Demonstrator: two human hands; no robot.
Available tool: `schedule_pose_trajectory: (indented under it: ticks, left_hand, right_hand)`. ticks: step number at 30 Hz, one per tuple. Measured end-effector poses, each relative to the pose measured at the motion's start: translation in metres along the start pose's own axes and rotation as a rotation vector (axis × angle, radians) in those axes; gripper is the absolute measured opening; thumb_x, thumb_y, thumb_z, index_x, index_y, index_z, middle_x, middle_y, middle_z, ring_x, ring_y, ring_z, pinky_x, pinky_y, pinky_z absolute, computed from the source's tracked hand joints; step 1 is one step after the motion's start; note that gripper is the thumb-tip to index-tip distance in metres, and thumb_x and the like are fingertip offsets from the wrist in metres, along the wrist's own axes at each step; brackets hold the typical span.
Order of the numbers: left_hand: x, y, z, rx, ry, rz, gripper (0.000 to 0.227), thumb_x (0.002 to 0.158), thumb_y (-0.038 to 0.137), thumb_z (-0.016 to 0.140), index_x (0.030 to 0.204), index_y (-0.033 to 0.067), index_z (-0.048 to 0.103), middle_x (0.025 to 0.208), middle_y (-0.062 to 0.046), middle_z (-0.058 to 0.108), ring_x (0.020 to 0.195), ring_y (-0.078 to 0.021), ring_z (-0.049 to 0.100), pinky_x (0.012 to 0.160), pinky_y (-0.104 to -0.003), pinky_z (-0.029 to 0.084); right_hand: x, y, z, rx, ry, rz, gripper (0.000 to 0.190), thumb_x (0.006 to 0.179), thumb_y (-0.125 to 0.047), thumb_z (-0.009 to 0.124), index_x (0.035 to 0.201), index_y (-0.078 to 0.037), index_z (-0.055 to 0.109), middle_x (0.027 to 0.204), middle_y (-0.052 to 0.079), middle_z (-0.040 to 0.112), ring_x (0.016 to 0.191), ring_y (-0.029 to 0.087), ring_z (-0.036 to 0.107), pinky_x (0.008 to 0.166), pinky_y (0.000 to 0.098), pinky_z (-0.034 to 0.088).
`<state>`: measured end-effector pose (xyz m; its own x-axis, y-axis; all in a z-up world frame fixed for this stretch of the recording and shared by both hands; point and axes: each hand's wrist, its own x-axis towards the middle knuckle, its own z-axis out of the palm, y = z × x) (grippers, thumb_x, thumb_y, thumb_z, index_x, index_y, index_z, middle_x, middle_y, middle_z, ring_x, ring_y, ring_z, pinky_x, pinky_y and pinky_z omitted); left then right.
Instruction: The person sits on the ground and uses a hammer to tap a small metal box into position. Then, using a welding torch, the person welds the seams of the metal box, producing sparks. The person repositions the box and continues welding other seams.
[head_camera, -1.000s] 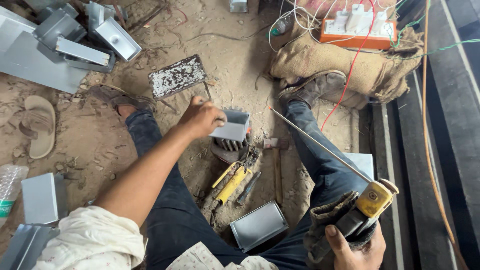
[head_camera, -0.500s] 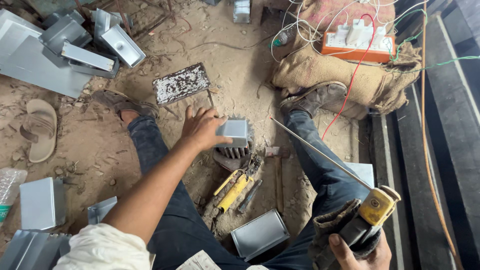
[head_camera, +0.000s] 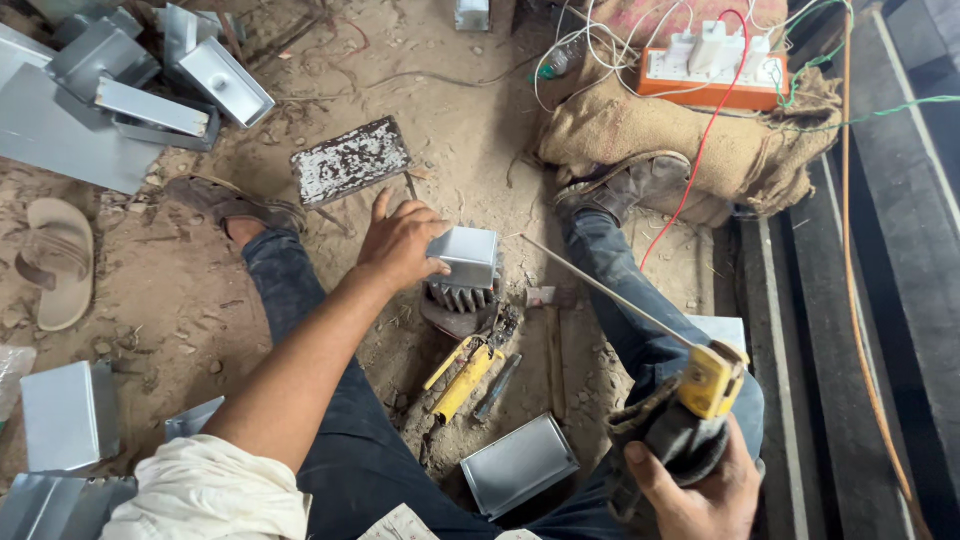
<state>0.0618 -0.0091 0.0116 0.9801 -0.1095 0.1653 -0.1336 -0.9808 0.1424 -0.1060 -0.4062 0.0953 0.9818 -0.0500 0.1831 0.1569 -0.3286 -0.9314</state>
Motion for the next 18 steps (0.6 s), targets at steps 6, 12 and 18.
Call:
schedule_pose_trajectory:
  ticks: [6,12,18]
  left_hand:
    - [0.005,0.0,-0.008,-0.071,-0.053,-0.04,0.075,0.054,0.049,0.096,0.121,0.023,0.074,0.128,0.002,0.067,0.131,-0.0157,0.05,0.121,-0.055,0.011]
    - [0.011,-0.004,-0.01,-0.049,-0.079,0.006,0.071,0.055,0.052,0.097,0.116,0.0218,0.076,0.127,0.0,0.068,0.128,-0.0186,0.051,0.12,-0.054,0.011]
    - [0.009,-0.006,-0.008,-0.075,-0.079,0.004,0.071,0.052,0.05,0.097,0.114,0.0207,0.076,0.122,0.001,0.07,0.127,-0.0171,0.052,0.121,-0.054,0.012]
  right_hand:
    - [0.009,-0.003,0.019,0.055,-0.023,0.033,0.056,0.069,-0.011,0.088,0.117,0.004,0.064,0.098,0.009,0.073,0.09,0.013,0.069,0.084,0.0299,0.055]
    - [0.014,-0.006,0.029,0.044,-0.016,0.128,0.057,0.067,-0.012,0.088,0.117,0.004,0.064,0.096,0.009,0.073,0.089,0.014,0.07,0.083,0.0307,0.057]
    - [0.017,-0.009,0.032,0.021,-0.047,0.107,0.06,0.067,-0.014,0.088,0.118,0.004,0.064,0.097,0.009,0.074,0.09,0.016,0.071,0.083,0.0314,0.057]
